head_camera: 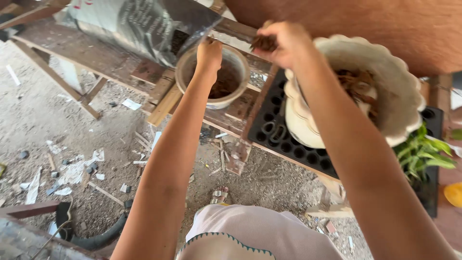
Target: Crumbling dry leaves by hand into a large white decorative pot on a gardening workbench.
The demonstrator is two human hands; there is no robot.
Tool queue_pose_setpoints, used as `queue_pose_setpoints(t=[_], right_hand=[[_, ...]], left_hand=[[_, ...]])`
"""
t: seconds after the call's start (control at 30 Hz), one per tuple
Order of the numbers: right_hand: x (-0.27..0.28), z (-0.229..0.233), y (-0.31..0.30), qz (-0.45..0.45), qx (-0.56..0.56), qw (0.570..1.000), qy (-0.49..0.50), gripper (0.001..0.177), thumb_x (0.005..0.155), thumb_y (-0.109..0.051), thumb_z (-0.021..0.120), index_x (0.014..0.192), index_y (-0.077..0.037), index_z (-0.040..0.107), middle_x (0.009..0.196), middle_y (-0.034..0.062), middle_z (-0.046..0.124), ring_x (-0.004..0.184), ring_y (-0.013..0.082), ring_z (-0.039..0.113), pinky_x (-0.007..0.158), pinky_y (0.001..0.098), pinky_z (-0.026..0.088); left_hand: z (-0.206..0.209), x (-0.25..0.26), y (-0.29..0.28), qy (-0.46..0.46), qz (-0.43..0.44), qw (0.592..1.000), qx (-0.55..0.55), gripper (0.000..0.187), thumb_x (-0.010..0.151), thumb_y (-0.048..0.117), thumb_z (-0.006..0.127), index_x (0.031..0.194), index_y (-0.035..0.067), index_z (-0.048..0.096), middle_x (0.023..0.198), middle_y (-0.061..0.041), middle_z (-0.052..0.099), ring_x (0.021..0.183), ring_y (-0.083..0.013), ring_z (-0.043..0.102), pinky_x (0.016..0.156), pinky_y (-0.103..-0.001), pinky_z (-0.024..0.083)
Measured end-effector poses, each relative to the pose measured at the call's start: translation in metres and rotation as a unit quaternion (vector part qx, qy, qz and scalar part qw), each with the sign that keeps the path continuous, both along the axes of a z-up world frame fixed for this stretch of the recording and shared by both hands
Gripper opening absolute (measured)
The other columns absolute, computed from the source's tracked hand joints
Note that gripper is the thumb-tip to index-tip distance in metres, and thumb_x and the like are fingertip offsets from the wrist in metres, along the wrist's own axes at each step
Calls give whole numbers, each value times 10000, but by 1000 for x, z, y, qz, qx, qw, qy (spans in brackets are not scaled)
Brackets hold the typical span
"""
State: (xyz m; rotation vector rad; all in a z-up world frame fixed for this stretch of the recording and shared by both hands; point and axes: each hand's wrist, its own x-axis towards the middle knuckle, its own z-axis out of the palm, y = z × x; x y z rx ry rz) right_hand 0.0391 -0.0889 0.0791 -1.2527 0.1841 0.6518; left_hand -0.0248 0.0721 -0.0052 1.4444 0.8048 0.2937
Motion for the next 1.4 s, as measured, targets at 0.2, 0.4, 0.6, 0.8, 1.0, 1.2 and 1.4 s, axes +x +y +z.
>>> queue_pose_setpoints(t=[0.2, 0.4, 0.6, 0.8, 1.0, 1.2, 1.4], right_hand=[[-9, -34, 68, 117, -113, 986, 33, 369, 890, -155, 538, 1223, 0, 576, 1274, 243, 498, 867, 313, 541, 1039, 620, 438], [-39, -19, 93, 214, -247, 943, -67, 274, 946, -82, 425, 1163, -128, 586, 1464, 112, 450, 1372, 307, 418, 1070, 519, 449], [-25, -146, 113, 408, -386, 749, -352, 406, 779, -214, 746, 1179, -246, 686, 1280, 139, 614, 1251, 372, 516, 980, 521, 480], [17, -260, 122, 536, -522, 560, -357, 432, 891, -111, 563, 1309, -6, 587, 1263, 287, 596, 1197, 417, 551, 995, 527, 495], [35, -207, 121, 295, -449, 715, -447, 243, 785, -151, 611, 988, -184, 740, 989, 64, 715, 1016, 277, 658, 864, 395, 532], [2, -126, 124, 276, -269, 866, -319, 324, 777, -193, 740, 1087, -136, 668, 1029, 63, 626, 958, 153, 615, 754, 273, 562], [10, -159, 126, 291, -209, 903, -238, 281, 766, -156, 803, 1002, -111, 657, 822, 23, 691, 666, 91, 678, 557, 184, 572]], left_hand=[[-22, 2, 55, 167, 84, 981, -44, 275, 882, 299, 506, 1034, 152, 681, 1142, -46, 508, 802, -181, 587, 620, -247, 567], [-47, 7, 82, 256, -230, 908, 237, 429, 995, 38, 429, 1423, 75, 415, 1303, -50, 563, 776, -107, 652, 572, -219, 565], [-120, 32, 102, 228, -173, 931, 228, 611, 915, 82, 491, 1426, -12, 168, 1244, -205, 562, 897, -272, 665, 700, -387, 584], [-159, 19, 109, 213, -175, 925, 261, 596, 952, 242, 504, 1320, -80, 163, 1159, -283, 565, 951, -395, 668, 710, -491, 607], [-158, 25, 126, 133, -181, 958, 176, 158, 934, 211, 542, 993, 67, 575, 849, -81, 681, 575, -162, 724, 576, -307, 614], [-72, -6, 85, 199, -250, 926, 201, 393, 837, 36, 573, 1224, -5, 514, 1312, -296, 416, 827, -336, 688, 743, -471, 618], [-92, 7, 81, 124, -281, 937, 164, 737, 797, -130, 535, 1360, 111, 125, 1362, -291, 296, 1167, -518, 520, 1024, -540, 467]])
